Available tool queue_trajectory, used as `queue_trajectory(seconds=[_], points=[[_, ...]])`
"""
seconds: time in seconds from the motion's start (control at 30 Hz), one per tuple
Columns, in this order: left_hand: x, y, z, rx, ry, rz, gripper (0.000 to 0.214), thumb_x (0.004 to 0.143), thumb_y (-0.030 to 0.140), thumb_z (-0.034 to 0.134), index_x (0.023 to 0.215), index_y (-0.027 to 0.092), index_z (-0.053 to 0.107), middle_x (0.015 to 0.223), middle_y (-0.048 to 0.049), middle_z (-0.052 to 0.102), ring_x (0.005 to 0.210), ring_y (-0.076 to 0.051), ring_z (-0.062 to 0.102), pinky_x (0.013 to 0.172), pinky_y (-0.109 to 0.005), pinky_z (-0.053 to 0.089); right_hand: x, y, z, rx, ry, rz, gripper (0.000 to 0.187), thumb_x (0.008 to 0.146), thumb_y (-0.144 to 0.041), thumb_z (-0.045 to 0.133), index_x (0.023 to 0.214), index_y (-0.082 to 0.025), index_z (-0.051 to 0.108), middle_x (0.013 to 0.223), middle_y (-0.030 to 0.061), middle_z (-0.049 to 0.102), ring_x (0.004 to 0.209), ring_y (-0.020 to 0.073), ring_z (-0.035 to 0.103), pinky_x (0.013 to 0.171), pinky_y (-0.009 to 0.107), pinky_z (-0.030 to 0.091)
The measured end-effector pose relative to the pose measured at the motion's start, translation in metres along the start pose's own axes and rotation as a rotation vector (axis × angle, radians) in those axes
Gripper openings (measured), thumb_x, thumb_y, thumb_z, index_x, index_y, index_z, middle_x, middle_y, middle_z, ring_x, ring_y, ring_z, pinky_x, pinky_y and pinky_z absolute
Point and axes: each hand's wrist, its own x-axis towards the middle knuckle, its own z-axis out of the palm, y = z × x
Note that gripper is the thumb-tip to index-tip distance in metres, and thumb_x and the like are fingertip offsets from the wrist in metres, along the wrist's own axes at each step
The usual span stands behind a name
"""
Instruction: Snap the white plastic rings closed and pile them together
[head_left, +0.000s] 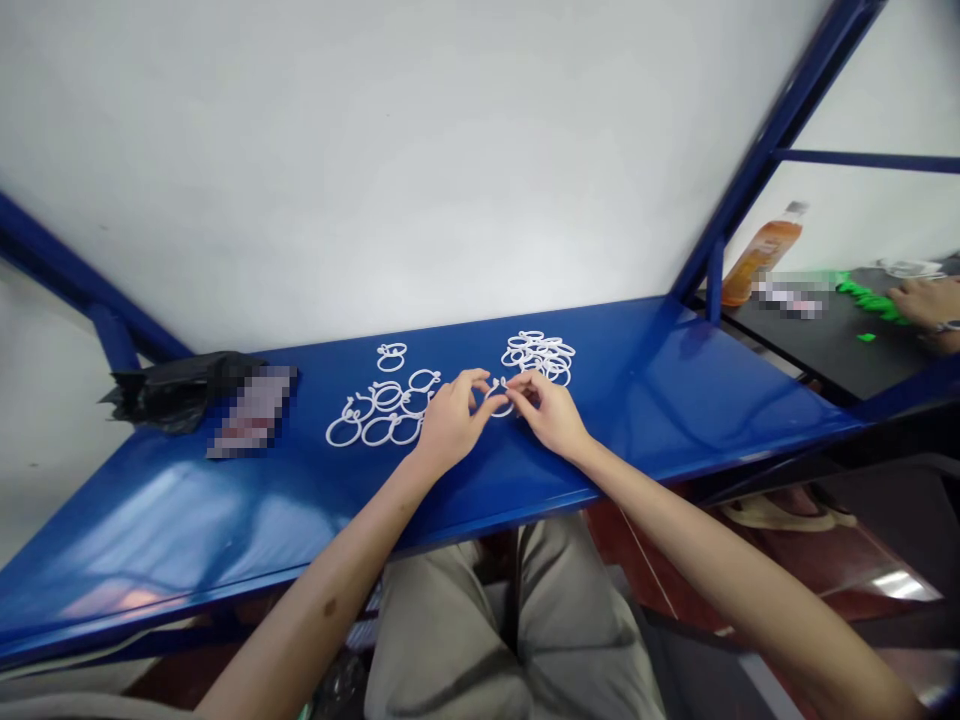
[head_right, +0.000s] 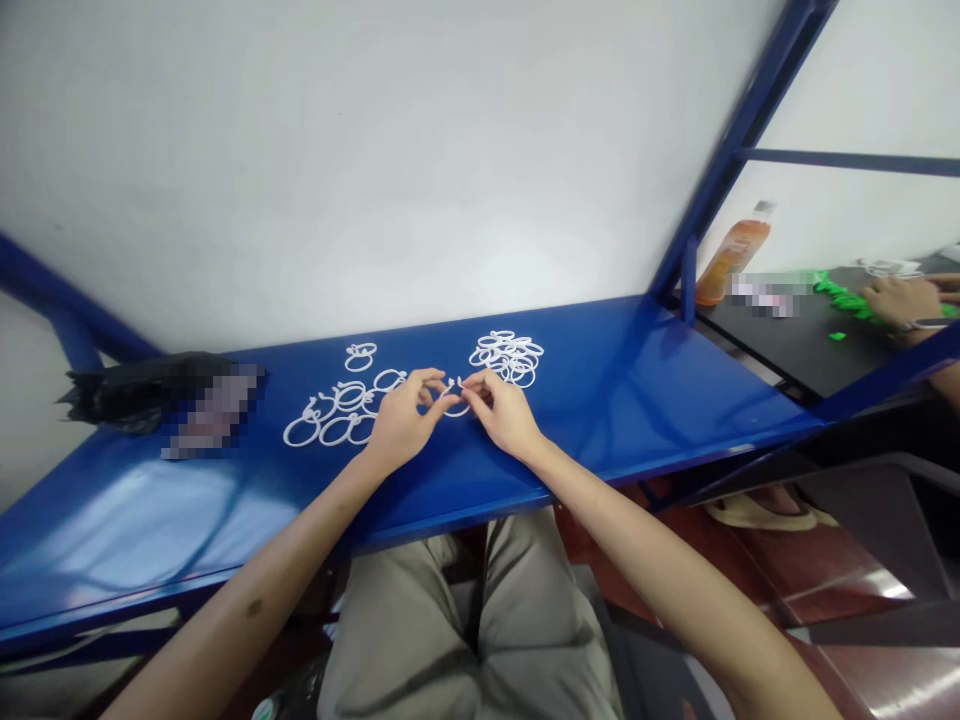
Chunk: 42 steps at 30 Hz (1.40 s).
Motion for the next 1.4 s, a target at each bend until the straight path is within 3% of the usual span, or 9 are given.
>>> queue_trajectory(seconds=[0.1, 0.2, 0.53, 0.63, 0.73, 0.83, 0.93, 1.1, 1.4], points=[[0.002, -0.001, -0.003, -0.244, -0.123, -0.166, 0.020, 0.096, 0.040, 0.056, 0.099, 0.022, 0.064, 0.081, 0.0001, 0.076, 0.065, -0.015, 0.067, 0.067, -0.027, 0.051, -0.002, -0.001, -0.001, -0.125, 0.002, -0.112, 0.007, 0.097, -0.028, 0.059, 0.099, -0.023, 0.063, 0.090, 0.0023, 0.073, 0.079, 0.0176, 0.069, 0.075, 0.031, 0.054], [0.003, 0.000, -0.007, -0.368, -0.205, -0.207, 0.016, 0.094, 0.038, 0.057, 0.094, 0.023, 0.062, 0.076, 0.0024, 0.076, 0.059, -0.013, 0.064, 0.063, -0.025, 0.051, -0.006, 0.000, -0.001, -0.217, 0.000, -0.209, 0.008, 0.099, -0.026, 0.056, 0.098, -0.024, 0.064, 0.091, 0.0033, 0.071, 0.083, 0.0185, 0.066, 0.078, 0.032, 0.053], [-0.001, 0.004, -0.010, -0.296, -0.316, -0.077, 0.012, 0.092, 0.026, 0.052, 0.084, 0.023, 0.060, 0.074, 0.0025, 0.075, 0.062, -0.013, 0.066, 0.065, -0.025, 0.049, -0.017, 0.002, -0.006, -0.288, -0.165, -0.368, 0.020, 0.104, -0.021, 0.043, 0.099, -0.024, 0.062, 0.090, 0.0057, 0.069, 0.085, 0.0206, 0.061, 0.077, 0.035, 0.052], [0.002, 0.003, -0.013, -0.232, -0.281, -0.052, 0.013, 0.093, 0.029, 0.053, 0.088, 0.024, 0.065, 0.082, 0.0011, 0.076, 0.075, -0.016, 0.069, 0.073, -0.028, 0.051, -0.015, -0.001, -0.004, -0.320, -0.130, -0.344, 0.018, 0.103, -0.025, 0.045, 0.101, -0.025, 0.064, 0.092, 0.0058, 0.069, 0.085, 0.0214, 0.061, 0.079, 0.037, 0.053], [0.007, -0.003, -0.020, -0.005, -0.138, 0.006, 0.019, 0.096, 0.035, 0.053, 0.097, 0.025, 0.069, 0.097, -0.0034, 0.076, 0.093, -0.022, 0.066, 0.086, -0.036, 0.051, -0.006, 0.002, -0.013, -0.385, -0.006, -0.307, 0.015, 0.101, -0.025, 0.050, 0.105, -0.025, 0.065, 0.097, 0.0068, 0.070, 0.091, 0.0229, 0.063, 0.084, 0.039, 0.053], [0.010, -0.016, -0.027, 0.332, -0.016, -0.020, 0.028, 0.098, 0.040, 0.049, 0.104, 0.021, 0.070, 0.107, -0.0104, 0.073, 0.104, -0.029, 0.060, 0.093, -0.045, 0.046, 0.008, 0.018, -0.043, -0.433, 0.195, -0.253, 0.020, 0.098, -0.020, 0.048, 0.106, -0.023, 0.066, 0.104, 0.0095, 0.068, 0.098, 0.0239, 0.063, 0.087, 0.040, 0.053], [0.008, -0.029, -0.028, 0.587, -0.035, -0.125, 0.037, 0.096, 0.043, 0.048, 0.110, 0.016, 0.069, 0.113, -0.0180, 0.068, 0.109, -0.037, 0.055, 0.091, -0.051, 0.044, 0.019, 0.042, -0.081, -0.453, 0.356, -0.119, 0.018, 0.094, -0.021, 0.051, 0.097, -0.020, 0.069, 0.101, 0.0100, 0.069, 0.088, 0.0227, 0.064, 0.082, 0.039, 0.053], [0.004, -0.036, -0.020, 0.699, -0.114, -0.175, 0.040, 0.095, 0.043, 0.048, 0.116, 0.014, 0.066, 0.114, -0.0202, 0.067, 0.113, -0.039, 0.053, 0.093, -0.053, 0.041, 0.024, 0.068, -0.112, -0.407, 0.347, 0.097, 0.018, 0.089, -0.033, 0.063, 0.097, -0.020, 0.073, 0.095, 0.0063, 0.076, 0.078, 0.0210, 0.066, 0.079, 0.037, 0.053], [0.005, -0.030, -0.014, 0.630, -0.178, -0.110, 0.030, 0.095, 0.031, 0.046, 0.114, 0.018, 0.065, 0.109, -0.0160, 0.070, 0.108, -0.037, 0.055, 0.090, -0.051, 0.041, 0.029, 0.082, -0.108, -0.525, 0.259, 0.109, 0.015, 0.087, -0.032, 0.064, 0.088, -0.021, 0.074, 0.087, 0.0059, 0.072, 0.068, 0.0188, 0.062, 0.073, 0.037, 0.053]])
